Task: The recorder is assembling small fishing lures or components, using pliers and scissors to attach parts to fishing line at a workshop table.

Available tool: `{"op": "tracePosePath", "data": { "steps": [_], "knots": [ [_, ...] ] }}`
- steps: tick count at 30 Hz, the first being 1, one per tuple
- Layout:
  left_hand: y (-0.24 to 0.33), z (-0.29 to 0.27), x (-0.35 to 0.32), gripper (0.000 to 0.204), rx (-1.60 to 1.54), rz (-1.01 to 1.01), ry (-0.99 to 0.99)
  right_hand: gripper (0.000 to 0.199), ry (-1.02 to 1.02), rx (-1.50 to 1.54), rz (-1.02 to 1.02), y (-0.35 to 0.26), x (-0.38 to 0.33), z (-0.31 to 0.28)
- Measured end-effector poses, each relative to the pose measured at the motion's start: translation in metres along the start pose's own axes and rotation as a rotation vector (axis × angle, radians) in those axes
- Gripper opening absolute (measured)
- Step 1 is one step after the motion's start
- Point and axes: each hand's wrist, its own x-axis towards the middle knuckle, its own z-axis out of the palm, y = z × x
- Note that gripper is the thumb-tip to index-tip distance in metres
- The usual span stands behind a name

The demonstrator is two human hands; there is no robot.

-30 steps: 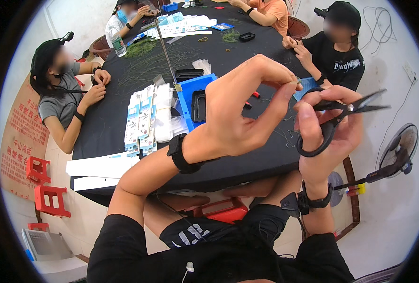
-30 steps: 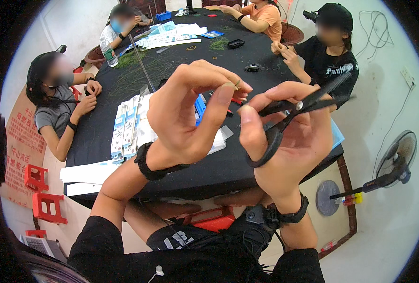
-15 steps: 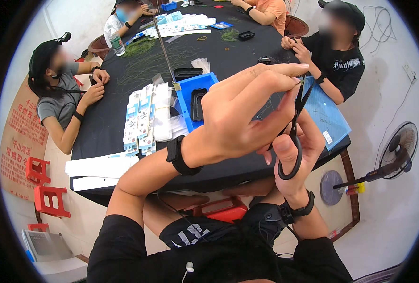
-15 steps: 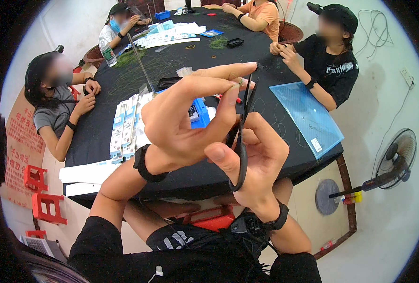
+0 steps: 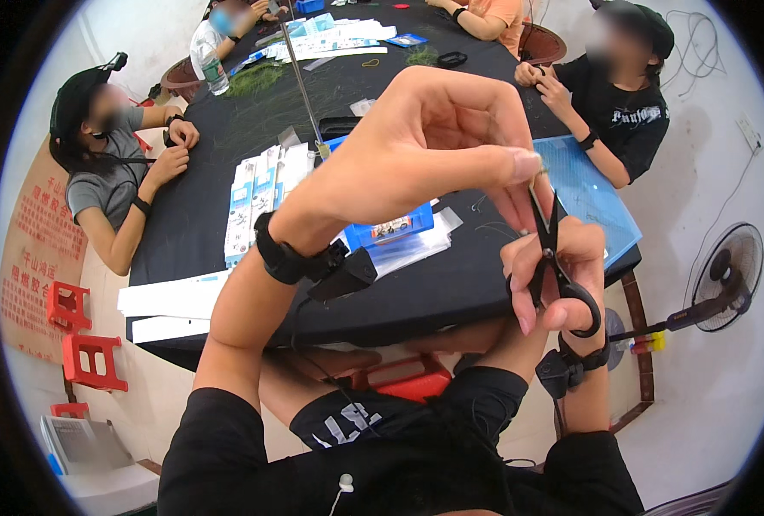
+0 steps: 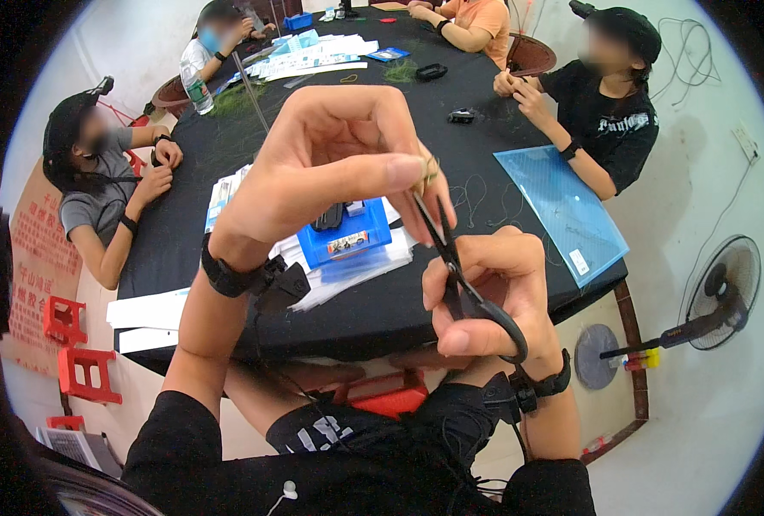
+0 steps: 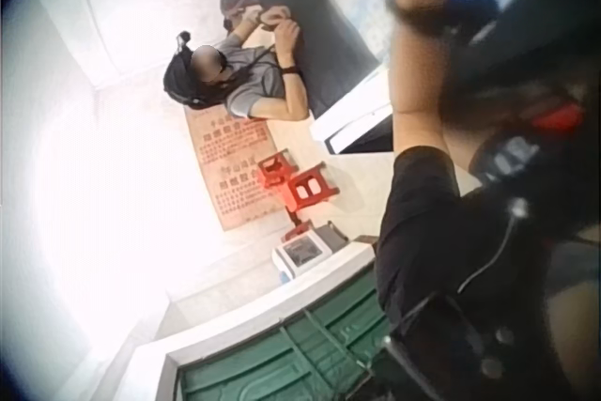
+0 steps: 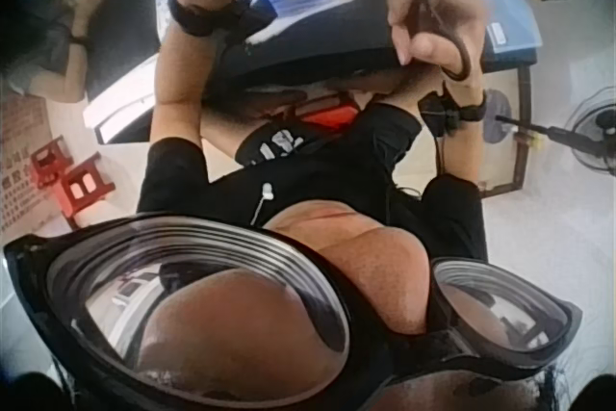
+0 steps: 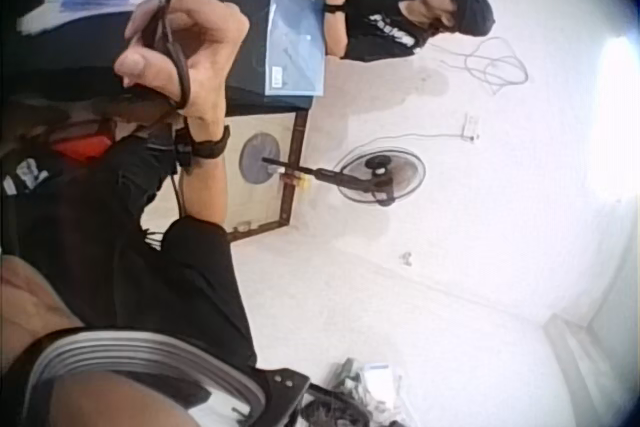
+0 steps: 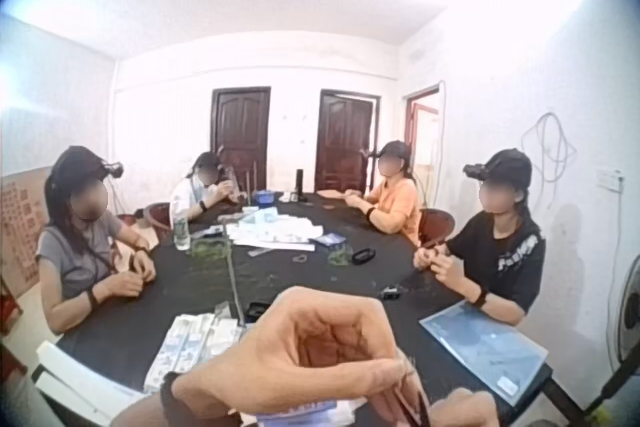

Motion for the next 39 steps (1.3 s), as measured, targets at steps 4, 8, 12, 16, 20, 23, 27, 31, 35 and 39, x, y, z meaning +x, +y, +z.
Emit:
{"op": "tracePosePath", "data": {
  "steps": [4, 8, 12, 16, 20, 23, 27, 31, 35, 39],
  "knots": [
    [0.003, -0.007, -0.004, 0.009, 0.027, -0.036, -0.14, 0.061, -0.107, 0.088, -0.009, 0.008, -0.003, -0.001],
    [0.001, -0.007, -0.004, 0.011, -0.067, -0.079, -0.178, 0.066, -0.085, 0.202, -0.01, 0.01, -0.008, 0.008],
    [-0.004, -0.007, -0.002, 0.014, -0.088, -0.057, -0.206, 0.07, -0.095, 0.228, -0.052, 0.013, -0.008, 0.014],
    [-0.008, -0.005, -0.002, 0.011, -0.148, -0.101, -0.187, 0.074, -0.138, 0.224, -0.047, 0.016, -0.006, 0.014],
    [-0.011, -0.004, 0.0, 0.012, -0.258, -0.096, -0.2, 0.076, -0.095, 0.223, -0.08, 0.018, -0.006, 0.015],
    [-0.014, -0.003, 0.001, 0.014, -0.246, -0.082, -0.216, 0.077, -0.116, 0.218, -0.064, 0.016, -0.005, 0.014],
    [-0.018, -0.002, 0.002, 0.016, -0.236, -0.076, -0.22, 0.079, -0.08, 0.268, 0.001, 0.014, -0.008, 0.018],
    [-0.018, -0.001, 0.002, 0.017, -0.239, -0.07, -0.221, 0.081, -0.022, 0.321, 0.059, 0.014, -0.013, 0.024],
    [-0.016, 0.001, 0.002, 0.019, -0.232, -0.074, -0.208, 0.082, -0.043, 0.339, 0.09, 0.012, -0.013, 0.023],
    [-0.015, 0.002, 0.002, 0.019, -0.224, -0.075, -0.221, 0.077, -0.039, 0.335, 0.028, 0.012, -0.011, 0.025]
  ]
}}
